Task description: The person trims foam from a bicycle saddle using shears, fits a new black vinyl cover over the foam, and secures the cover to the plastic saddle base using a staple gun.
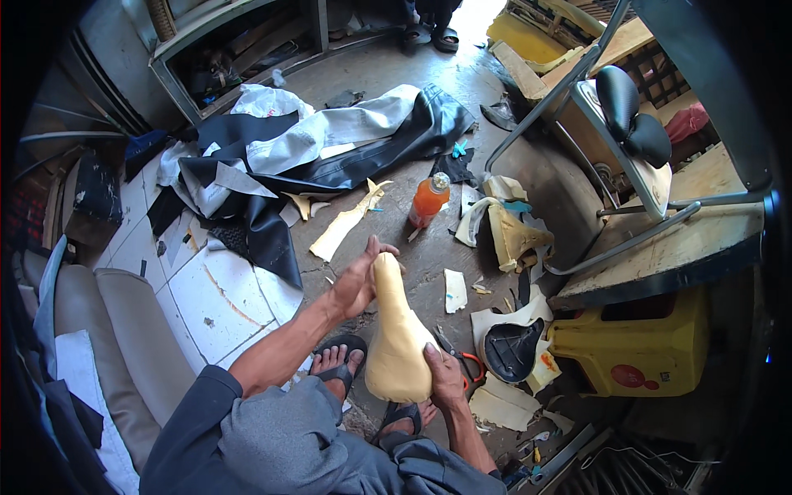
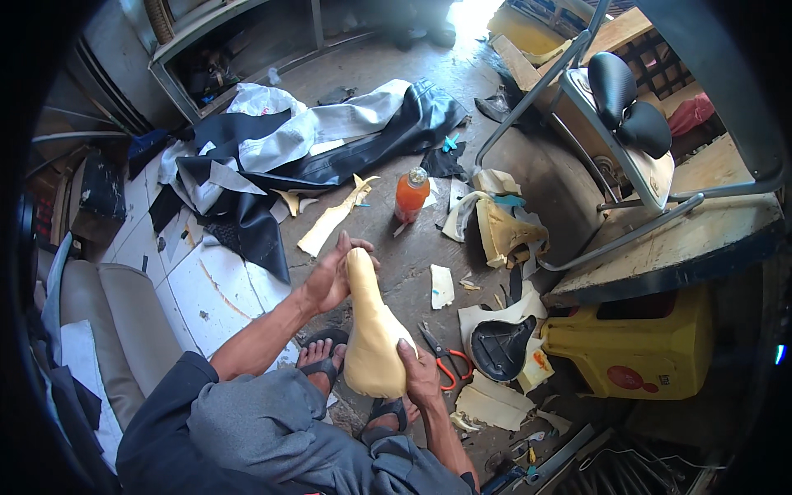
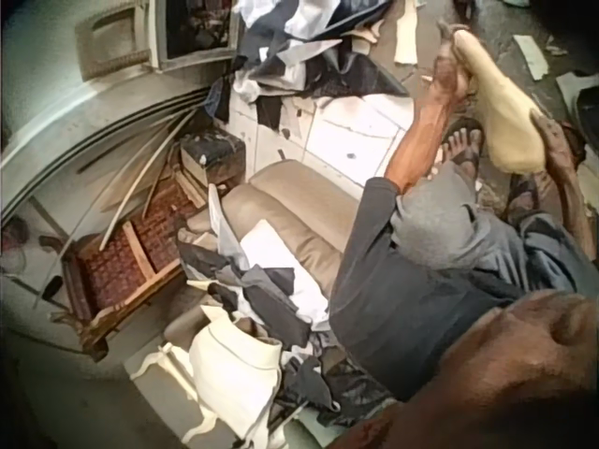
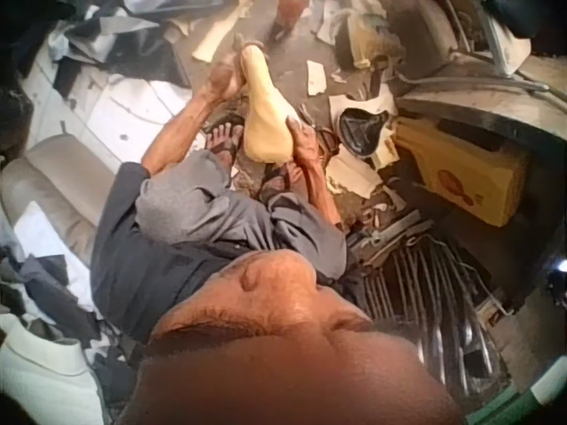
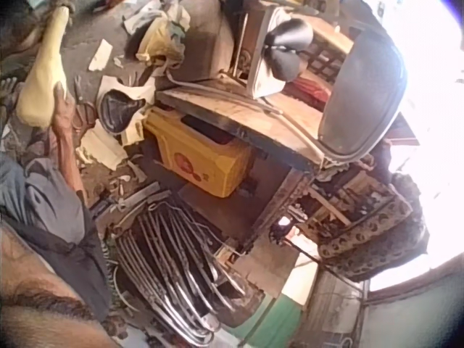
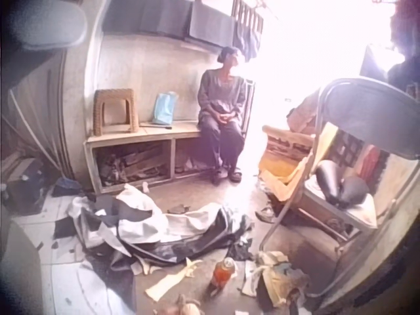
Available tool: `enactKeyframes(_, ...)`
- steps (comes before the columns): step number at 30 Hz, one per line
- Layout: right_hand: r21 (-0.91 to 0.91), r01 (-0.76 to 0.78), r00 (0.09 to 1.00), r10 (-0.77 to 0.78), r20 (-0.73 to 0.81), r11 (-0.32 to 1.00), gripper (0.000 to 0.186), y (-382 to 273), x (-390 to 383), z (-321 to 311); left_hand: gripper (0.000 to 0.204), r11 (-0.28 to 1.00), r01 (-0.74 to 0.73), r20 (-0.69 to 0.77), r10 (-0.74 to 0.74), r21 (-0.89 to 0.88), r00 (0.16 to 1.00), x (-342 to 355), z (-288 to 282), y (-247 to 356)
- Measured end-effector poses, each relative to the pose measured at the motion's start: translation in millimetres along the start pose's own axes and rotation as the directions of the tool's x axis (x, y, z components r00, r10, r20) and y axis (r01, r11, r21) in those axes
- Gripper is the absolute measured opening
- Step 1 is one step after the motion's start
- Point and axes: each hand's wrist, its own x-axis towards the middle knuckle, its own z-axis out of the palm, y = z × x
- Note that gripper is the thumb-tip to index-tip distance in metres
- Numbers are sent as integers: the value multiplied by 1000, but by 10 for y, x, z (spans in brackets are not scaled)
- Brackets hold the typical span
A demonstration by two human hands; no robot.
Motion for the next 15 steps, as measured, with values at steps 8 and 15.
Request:
enactKeyframes(8, -622, 300, 930, -368, 21, 723, 64, -273, 39, 232, 49, 911, -222, -195, 302, 346, 933, -34, 64, -254)
enactKeyframes(15, -728, 268, 926, -378, 14, 631, 61, -401, 105, 366, 50, 917, -215, -262, 310, 336, 914, -165, 200, -286)
